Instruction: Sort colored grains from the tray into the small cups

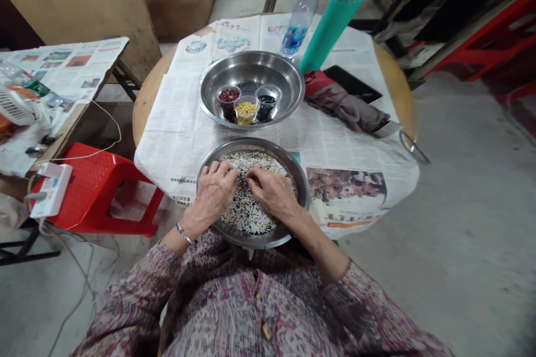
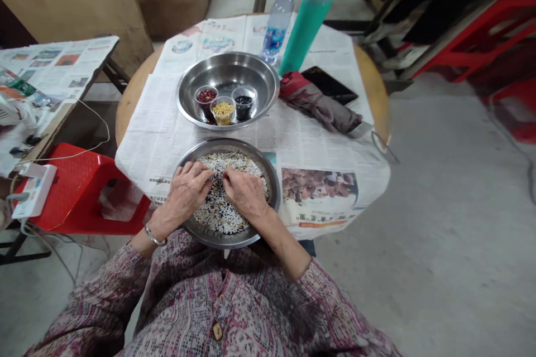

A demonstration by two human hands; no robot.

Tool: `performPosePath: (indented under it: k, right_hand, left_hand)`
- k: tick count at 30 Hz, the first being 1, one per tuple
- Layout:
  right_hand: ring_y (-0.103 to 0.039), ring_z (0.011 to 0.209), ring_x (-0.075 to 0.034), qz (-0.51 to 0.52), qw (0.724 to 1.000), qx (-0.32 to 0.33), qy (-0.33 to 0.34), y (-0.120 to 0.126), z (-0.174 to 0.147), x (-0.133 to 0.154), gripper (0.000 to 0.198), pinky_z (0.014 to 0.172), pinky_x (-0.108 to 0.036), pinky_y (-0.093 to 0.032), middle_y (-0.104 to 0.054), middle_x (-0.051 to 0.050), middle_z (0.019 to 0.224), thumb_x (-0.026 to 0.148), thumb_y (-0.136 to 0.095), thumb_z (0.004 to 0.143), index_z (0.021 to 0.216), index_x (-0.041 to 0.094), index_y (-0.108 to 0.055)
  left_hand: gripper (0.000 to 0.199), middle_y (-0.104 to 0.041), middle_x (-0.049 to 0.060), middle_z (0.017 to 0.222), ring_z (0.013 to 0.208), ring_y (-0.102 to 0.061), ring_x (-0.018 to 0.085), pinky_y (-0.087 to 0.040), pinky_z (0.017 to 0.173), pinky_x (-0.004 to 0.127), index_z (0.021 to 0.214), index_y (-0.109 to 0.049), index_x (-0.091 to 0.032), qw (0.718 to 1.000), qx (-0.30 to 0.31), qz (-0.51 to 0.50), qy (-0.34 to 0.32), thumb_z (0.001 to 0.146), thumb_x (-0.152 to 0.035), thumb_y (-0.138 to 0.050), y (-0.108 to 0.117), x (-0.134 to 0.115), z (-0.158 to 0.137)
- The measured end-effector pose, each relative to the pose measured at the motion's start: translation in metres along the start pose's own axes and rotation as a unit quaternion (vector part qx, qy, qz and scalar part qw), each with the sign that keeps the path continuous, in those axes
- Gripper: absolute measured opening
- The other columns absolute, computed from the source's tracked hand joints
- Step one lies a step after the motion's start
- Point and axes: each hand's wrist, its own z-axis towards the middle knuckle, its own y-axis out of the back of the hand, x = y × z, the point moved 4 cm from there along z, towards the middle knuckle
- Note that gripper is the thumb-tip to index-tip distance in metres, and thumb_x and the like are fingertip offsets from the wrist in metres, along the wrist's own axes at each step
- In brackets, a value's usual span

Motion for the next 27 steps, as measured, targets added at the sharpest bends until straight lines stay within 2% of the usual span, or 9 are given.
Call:
performPosePath:
  k: [3, 6, 11, 15, 20, 24, 27]
  right_hand:
    - [-0.066, 0.081, -0.021, 0.0, 1.0, -0.005, 0.001, 0.0, 0.0, 0.0, 0.016, 0.065, -0.029, -0.033, -0.076, -0.006, 0.091, 0.023, -0.052, 0.094, 0.098, 0.021, -0.067]
    - [-0.066, 0.08, -0.02, -0.001, 1.0, -0.008, -0.003, 0.0, 0.0, -0.002, 0.017, 0.065, -0.029, -0.033, -0.076, -0.005, 0.09, 0.023, -0.051, 0.094, 0.097, 0.021, -0.067]
    - [-0.065, 0.076, -0.02, -0.001, 1.0, -0.017, -0.005, 0.0, 0.0, -0.002, 0.017, 0.064, -0.029, -0.032, -0.075, -0.005, 0.087, 0.022, -0.051, 0.093, 0.095, 0.021, -0.068]
    - [-0.066, 0.076, -0.019, 0.015, 0.999, -0.032, 0.015, -0.001, -0.001, -0.001, 0.016, 0.065, -0.028, -0.034, -0.075, -0.005, 0.086, 0.022, -0.052, 0.093, 0.095, 0.021, -0.068]
    - [-0.066, 0.082, -0.019, 0.017, 0.998, -0.05, 0.039, -0.003, -0.002, -0.002, 0.015, 0.069, -0.028, -0.038, -0.075, -0.005, 0.092, 0.02, -0.054, 0.092, 0.096, 0.021, -0.069]
    - [-0.066, 0.087, -0.019, -0.011, 0.997, -0.047, 0.057, -0.003, -0.001, 0.002, 0.016, 0.071, -0.028, -0.04, -0.074, -0.005, 0.101, 0.021, -0.055, 0.093, 0.099, 0.021, -0.069]
    - [-0.065, 0.086, -0.019, -0.05, 0.996, -0.038, 0.066, -0.002, 0.0, 0.006, 0.018, 0.068, -0.029, -0.039, -0.073, -0.007, 0.1, 0.023, -0.053, 0.095, 0.099, 0.02, -0.07]
  left_hand:
    - [0.016, -0.063, 0.007, 0.108, 0.101, -0.055, 0.026, -0.043, 0.083, 0.039, 0.109, -0.062, -0.019, 0.998, 0.057, -0.001, -0.016, 0.097, -0.023, -0.053, -0.002, -0.018, -0.006]
    - [0.015, -0.063, 0.007, 0.104, 0.096, -0.056, 0.023, -0.043, 0.084, 0.038, 0.104, -0.062, -0.018, 0.992, 0.114, -0.008, -0.053, 0.098, -0.018, -0.048, -0.002, -0.033, -0.016]
    - [0.015, -0.065, 0.004, 0.099, 0.092, -0.057, 0.022, -0.043, 0.083, 0.037, 0.095, -0.064, -0.02, 0.985, 0.157, -0.026, -0.063, 0.098, -0.018, -0.049, 0.0, -0.037, -0.035]
    - [0.016, -0.066, 0.004, 0.097, 0.095, -0.057, 0.022, -0.041, 0.083, 0.038, 0.095, -0.065, -0.021, 0.988, 0.147, -0.032, -0.024, 0.099, -0.02, -0.05, 0.002, -0.026, -0.044]
    - [0.017, -0.068, 0.002, 0.094, 0.093, -0.058, 0.021, -0.04, 0.08, 0.036, 0.096, -0.066, -0.023, 0.993, 0.098, -0.058, 0.017, 0.1, -0.023, -0.05, 0.001, -0.018, -0.047]
    - [0.017, -0.068, 0.001, 0.092, 0.091, -0.059, 0.019, -0.04, 0.08, 0.035, 0.094, -0.067, -0.023, 0.994, 0.077, -0.068, 0.03, 0.099, -0.022, -0.051, -0.002, -0.017, -0.047]
    - [0.015, -0.068, 0.001, 0.091, 0.091, -0.06, 0.019, -0.041, 0.082, 0.034, 0.093, -0.067, -0.022, 0.994, 0.072, -0.076, 0.034, 0.099, -0.022, -0.053, -0.003, -0.017, -0.047]
